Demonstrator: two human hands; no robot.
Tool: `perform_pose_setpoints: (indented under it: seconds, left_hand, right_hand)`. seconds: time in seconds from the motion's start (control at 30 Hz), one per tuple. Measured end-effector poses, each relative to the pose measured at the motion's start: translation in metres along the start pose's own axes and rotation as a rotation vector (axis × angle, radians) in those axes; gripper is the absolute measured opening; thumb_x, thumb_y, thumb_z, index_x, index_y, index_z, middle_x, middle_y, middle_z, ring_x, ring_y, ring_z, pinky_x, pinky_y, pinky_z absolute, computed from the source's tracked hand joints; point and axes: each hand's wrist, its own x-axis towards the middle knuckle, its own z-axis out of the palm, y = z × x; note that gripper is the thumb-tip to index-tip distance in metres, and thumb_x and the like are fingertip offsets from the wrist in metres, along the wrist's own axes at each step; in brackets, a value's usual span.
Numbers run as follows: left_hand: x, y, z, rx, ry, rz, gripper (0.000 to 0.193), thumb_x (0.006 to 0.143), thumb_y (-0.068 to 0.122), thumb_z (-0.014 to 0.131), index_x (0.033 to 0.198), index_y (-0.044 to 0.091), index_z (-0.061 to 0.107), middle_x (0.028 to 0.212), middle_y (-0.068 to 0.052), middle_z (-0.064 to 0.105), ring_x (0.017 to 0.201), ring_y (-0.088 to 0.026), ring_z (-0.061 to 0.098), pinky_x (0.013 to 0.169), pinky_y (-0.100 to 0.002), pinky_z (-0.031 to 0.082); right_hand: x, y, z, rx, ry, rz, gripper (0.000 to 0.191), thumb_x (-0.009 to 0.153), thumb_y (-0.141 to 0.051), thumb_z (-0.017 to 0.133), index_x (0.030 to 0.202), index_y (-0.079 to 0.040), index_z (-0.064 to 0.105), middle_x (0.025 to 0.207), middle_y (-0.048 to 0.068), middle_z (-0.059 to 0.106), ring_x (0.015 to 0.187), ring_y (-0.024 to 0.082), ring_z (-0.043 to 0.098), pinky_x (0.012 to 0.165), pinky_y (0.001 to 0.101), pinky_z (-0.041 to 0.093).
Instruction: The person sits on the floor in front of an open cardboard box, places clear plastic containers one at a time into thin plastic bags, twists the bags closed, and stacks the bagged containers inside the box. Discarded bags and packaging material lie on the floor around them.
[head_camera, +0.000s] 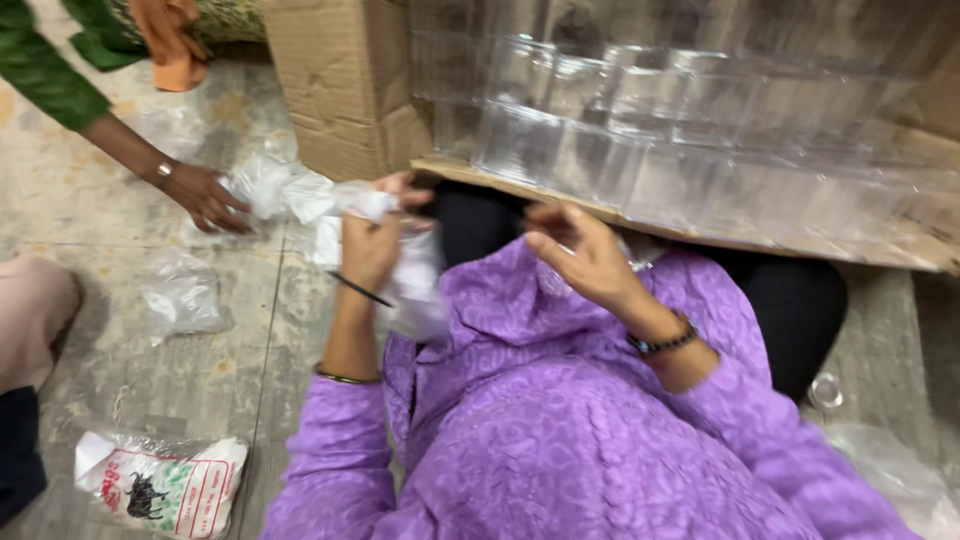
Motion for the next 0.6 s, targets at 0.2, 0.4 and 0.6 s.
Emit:
perform_pose_setpoints:
  seconds: [0.2, 0.4, 0.6]
  left_hand:
    - [-0.013, 0.051, 0.120, -0.169, -0.082, 0.143, 0.043, 0.106, 0.028, 0.059, 0.137, -0.002, 0.055, 0.121, -0.010, 0.072, 0.100, -0.015, 0.074, 0.089, -0.028, 0.059]
    - [-0.022, 0.027, 0.132, 0.046, -0.093, 0.058, 0.017, 0.094, 0.014, 0.080, 0.103, 0.001, 0.074, 0.092, -0.004, 0.075, 0.080, -0.009, 0.066, 0.071, -0.024, 0.054]
    - [-0.026, -0.014, 0.164, 0.235, -0.154, 0.159, 0.030, 0.102, 0.020, 0.077, 0.085, 0.000, 0.063, 0.073, 0.000, 0.059, 0.068, -0.008, 0.051, 0.060, -0.025, 0.044]
  right_hand:
    - [0.017, -0.009, -0.002, 0.277, 0.093, 0.049, 0.032, 0.094, -0.014, 0.075, 0.123, -0.005, 0.066, 0.110, 0.000, 0.071, 0.098, 0.007, 0.065, 0.083, 0.0234, 0.055]
    - [-0.023, 0.006, -0.046, 0.214, 0.193, 0.013, 0.018, 0.100, -0.010, 0.072, 0.115, 0.001, 0.072, 0.098, 0.001, 0.071, 0.086, 0.006, 0.062, 0.075, 0.0219, 0.052]
    - [-0.038, 0.030, -0.056, 0.334, 0.303, -0.102, 0.008, 0.106, -0.011, 0.071, 0.106, -0.003, 0.071, 0.098, -0.003, 0.066, 0.085, 0.003, 0.055, 0.074, 0.0200, 0.045]
